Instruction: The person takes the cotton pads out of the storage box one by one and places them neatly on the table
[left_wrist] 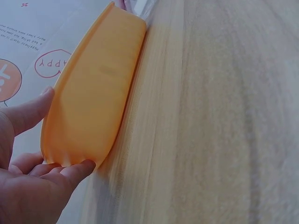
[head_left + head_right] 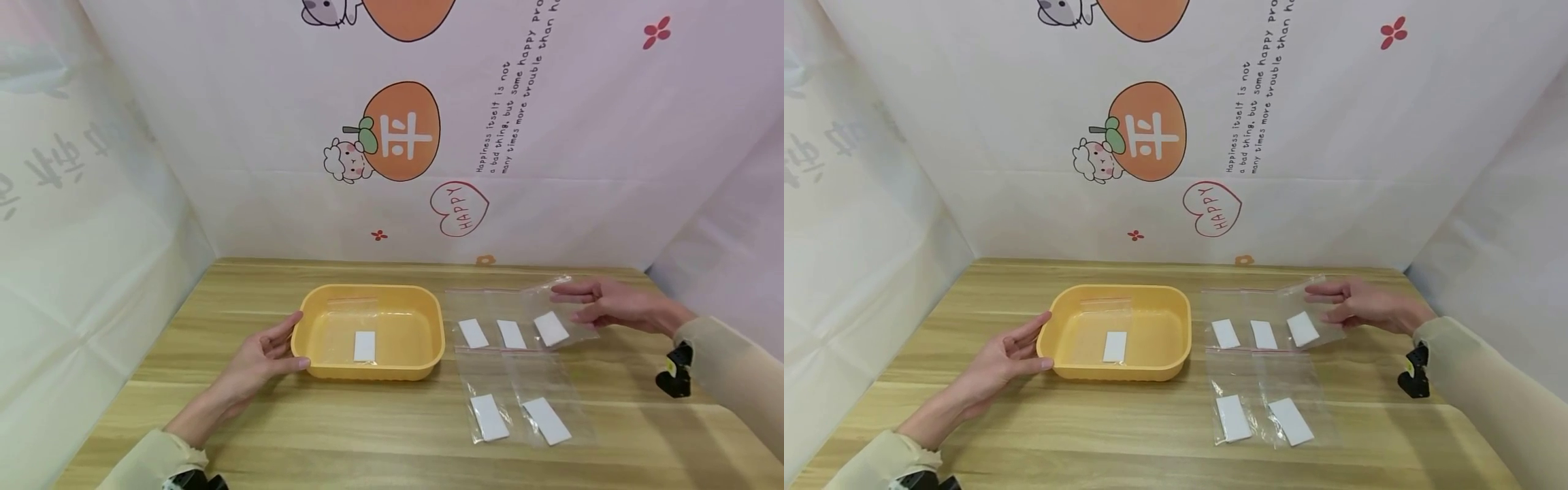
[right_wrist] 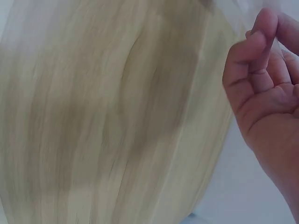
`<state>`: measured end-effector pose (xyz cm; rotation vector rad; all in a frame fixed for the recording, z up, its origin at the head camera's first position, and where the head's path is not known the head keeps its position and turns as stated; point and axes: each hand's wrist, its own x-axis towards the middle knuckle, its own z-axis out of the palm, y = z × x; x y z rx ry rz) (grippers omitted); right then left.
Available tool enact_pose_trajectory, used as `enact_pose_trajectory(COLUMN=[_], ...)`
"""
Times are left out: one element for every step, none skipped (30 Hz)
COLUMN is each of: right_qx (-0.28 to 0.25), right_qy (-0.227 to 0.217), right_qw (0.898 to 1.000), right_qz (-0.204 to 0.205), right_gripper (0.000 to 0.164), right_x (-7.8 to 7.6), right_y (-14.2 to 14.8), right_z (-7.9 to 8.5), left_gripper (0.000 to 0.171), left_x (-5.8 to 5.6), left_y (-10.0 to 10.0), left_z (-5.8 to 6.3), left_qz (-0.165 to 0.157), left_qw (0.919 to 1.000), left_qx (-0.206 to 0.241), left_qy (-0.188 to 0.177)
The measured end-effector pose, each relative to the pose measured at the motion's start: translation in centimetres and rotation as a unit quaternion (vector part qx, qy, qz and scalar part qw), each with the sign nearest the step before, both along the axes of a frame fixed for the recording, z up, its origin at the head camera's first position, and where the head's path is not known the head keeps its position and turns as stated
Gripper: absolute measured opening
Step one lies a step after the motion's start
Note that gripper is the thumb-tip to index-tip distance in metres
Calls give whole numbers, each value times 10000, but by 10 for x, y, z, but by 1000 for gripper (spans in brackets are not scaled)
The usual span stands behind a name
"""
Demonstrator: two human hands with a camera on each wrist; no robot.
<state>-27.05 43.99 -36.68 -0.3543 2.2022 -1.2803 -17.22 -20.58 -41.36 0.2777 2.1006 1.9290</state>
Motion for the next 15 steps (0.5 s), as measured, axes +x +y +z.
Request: enact_pose_trajectory(right_qx=[50, 107, 165, 244, 334, 437, 538, 639, 743, 844, 940, 1042, 1133, 1207, 1263], right_qy=[20, 53, 88, 138, 184, 231, 287, 351, 410, 459, 509, 559, 606, 639, 661], right_qw=[10000, 9999, 9998, 9996, 9993, 9987, 9981, 9972, 9962, 9951, 9940, 9926, 9913, 9902, 9893], right_qz=[-9, -13, -27, -46, -65, -102, -128, -155, -185, -214, -242, -270, -287, -304, -310], right_gripper=[78, 79, 79, 78, 79, 79, 80, 80, 81, 82, 83, 84, 84, 85, 86], right_x=[0, 1, 1, 1, 1, 1, 2, 2, 2, 2, 2, 2, 2, 2, 2], right_y=[2, 3, 5, 7, 8, 9, 9, 10, 10, 9, 8, 8, 7, 7, 7], right_z=[-1, -2, -3, -4, -5, -5, -6, -6, -6, -6, -6, -6, -6, -6, -7], left_gripper=[97, 97, 97, 97, 97, 97, 97, 97, 97, 98, 98, 98, 98, 98, 98], left_x=[0, 0, 0, 0, 0, 0, 0, 0, 0, 0, 0, 0, 0, 0, 0], left_y=[0, 0, 0, 1, 1, 1, 1, 1, 1, 1, 1, 1, 1, 1, 1], left_z=[0, 0, 0, 1, 1, 1, 2, 2, 2, 1, 1, 0, 0, 0, -1], left_qz=[2, 3, 6, 6, 6, -1, -4, -10, -15, -23, -27, -26, -28, -33, -37], left_qw=[10000, 10000, 10000, 10000, 10000, 10000, 10000, 10000, 10000, 10000, 10000, 10000, 10000, 10000, 10000], left_qx=[7, 11, 9, 13, 15, 19, 21, 21, 26, 34, 32, 29, 27, 26, 28], left_qy=[-9, -13, -16, -23, -27, -30, -30, -24, -25, -23, -14, -5, 1, 6, 11])
